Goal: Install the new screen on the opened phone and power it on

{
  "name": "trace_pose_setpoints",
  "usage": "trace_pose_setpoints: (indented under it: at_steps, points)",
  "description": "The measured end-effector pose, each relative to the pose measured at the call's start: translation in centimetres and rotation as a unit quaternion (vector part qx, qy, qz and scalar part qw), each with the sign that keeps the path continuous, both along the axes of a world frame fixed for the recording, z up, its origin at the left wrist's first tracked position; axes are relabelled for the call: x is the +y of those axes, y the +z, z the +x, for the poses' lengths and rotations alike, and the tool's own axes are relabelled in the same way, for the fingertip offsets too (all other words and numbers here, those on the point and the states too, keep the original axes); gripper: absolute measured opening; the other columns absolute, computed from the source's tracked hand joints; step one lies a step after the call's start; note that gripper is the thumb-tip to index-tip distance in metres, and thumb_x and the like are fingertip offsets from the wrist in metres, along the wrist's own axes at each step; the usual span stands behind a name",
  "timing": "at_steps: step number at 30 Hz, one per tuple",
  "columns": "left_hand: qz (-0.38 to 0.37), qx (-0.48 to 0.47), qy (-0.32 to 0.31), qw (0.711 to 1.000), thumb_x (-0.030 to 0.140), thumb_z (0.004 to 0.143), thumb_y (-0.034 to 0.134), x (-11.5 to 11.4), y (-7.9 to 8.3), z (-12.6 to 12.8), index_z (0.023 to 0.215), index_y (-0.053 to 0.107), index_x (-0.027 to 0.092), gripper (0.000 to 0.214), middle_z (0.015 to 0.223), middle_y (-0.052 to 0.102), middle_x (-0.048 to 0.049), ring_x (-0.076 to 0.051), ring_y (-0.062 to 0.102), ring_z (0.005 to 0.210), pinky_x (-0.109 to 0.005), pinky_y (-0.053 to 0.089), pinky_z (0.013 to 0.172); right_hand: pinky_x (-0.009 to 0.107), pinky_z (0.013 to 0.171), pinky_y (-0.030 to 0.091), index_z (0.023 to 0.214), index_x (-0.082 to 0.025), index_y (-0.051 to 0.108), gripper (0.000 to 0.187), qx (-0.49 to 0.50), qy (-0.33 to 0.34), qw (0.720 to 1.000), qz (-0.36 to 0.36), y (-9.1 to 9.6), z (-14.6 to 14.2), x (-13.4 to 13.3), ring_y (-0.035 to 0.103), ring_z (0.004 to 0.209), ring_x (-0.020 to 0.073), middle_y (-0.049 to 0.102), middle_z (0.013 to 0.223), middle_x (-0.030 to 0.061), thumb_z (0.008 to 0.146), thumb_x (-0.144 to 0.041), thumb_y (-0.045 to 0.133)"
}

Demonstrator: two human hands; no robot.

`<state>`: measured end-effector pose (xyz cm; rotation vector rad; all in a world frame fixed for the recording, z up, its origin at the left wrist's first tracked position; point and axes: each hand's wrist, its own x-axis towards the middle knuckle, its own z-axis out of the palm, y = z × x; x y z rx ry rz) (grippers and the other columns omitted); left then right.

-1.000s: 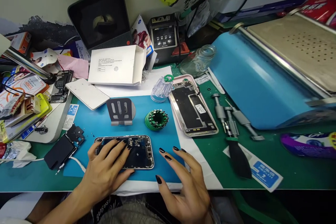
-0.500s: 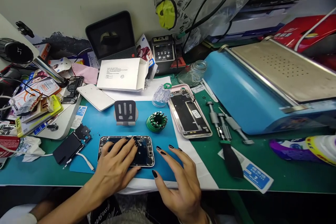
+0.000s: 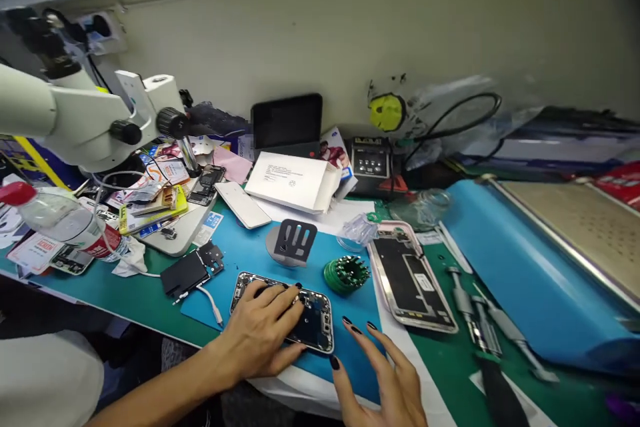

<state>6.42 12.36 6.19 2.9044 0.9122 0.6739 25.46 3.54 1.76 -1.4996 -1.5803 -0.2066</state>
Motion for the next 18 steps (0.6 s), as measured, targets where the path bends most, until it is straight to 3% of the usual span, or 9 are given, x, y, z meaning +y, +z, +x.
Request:
trace_pose_setpoints:
  at_steps: [5, 8, 12, 15, 18]
  points:
    - [0.004, -0.07, 0.033, 0.997, 0.035, 0.09, 0.058, 0.9, 1.6, -1.9, 0.117, 0.059, 0.016, 0.033, 0.129, 0.062, -0.0126, -0.023, 0.06, 0.113, -0.04, 0.046, 0.096, 0.048, 0.09, 0.052, 0.121, -0.01, 0.062, 0.036, -0.014, -0.006, 1.0, 0.024, -0.6, 0.1, 0.0, 0.064, 0.105, 0.0331, 0.067, 0.112, 0.0188, 0.091, -0.03, 0.063]
    - [0.037, -0.09, 0.14, 0.985, 0.025, 0.09, 0.058, 2.2, 2.9, -5.1, 0.109, 0.062, 0.02, 0.02, 0.108, 0.07, -0.0059, -0.02, 0.063, 0.101, -0.037, 0.049, 0.088, 0.047, 0.089, 0.053, 0.12, -0.011, 0.063, 0.035, 0.005, -0.011, 0.999, 0.04, -0.3, -0.1, 0.0, 0.064, 0.105, 0.0321, 0.068, 0.109, 0.0174, 0.091, -0.031, 0.062]
    - [0.041, -0.084, 0.256, 0.962, 0.022, 0.09, 0.056, 2.9, 4.1, -10.3, 0.105, 0.062, 0.018, 0.016, 0.104, 0.068, -0.0081, -0.024, 0.062, 0.098, -0.041, 0.049, 0.083, 0.046, 0.089, 0.053, 0.123, -0.012, 0.062, 0.036, 0.027, 0.003, 0.998, 0.055, 0.1, -0.3, 0.1, 0.063, 0.106, 0.0311, 0.068, 0.109, 0.0156, 0.089, -0.023, 0.065]
    - [0.038, -0.083, 0.268, 0.959, 0.024, 0.09, 0.057, 2.5, 4.4, -12.5, 0.105, 0.062, 0.019, 0.016, 0.106, 0.067, -0.0073, -0.025, 0.062, 0.101, -0.042, 0.049, 0.086, 0.048, 0.088, 0.053, 0.124, -0.011, 0.06, 0.037, 0.025, 0.006, 0.997, 0.066, 0.2, -0.5, 0.2, 0.063, 0.106, 0.0321, 0.068, 0.109, 0.0163, 0.088, -0.018, 0.065]
    - [0.057, -0.091, 0.236, 0.966, 0.026, 0.092, 0.058, 2.2, 4.3, -12.4, 0.109, 0.061, 0.02, 0.019, 0.109, 0.066, -0.0064, -0.023, 0.062, 0.104, -0.04, 0.049, 0.09, 0.049, 0.087, 0.055, 0.123, -0.014, 0.059, 0.035, 0.034, 0.012, 0.998, 0.058, 0.3, -0.6, 0.3, 0.062, 0.108, 0.0315, 0.068, 0.11, 0.0155, 0.089, -0.019, 0.062]
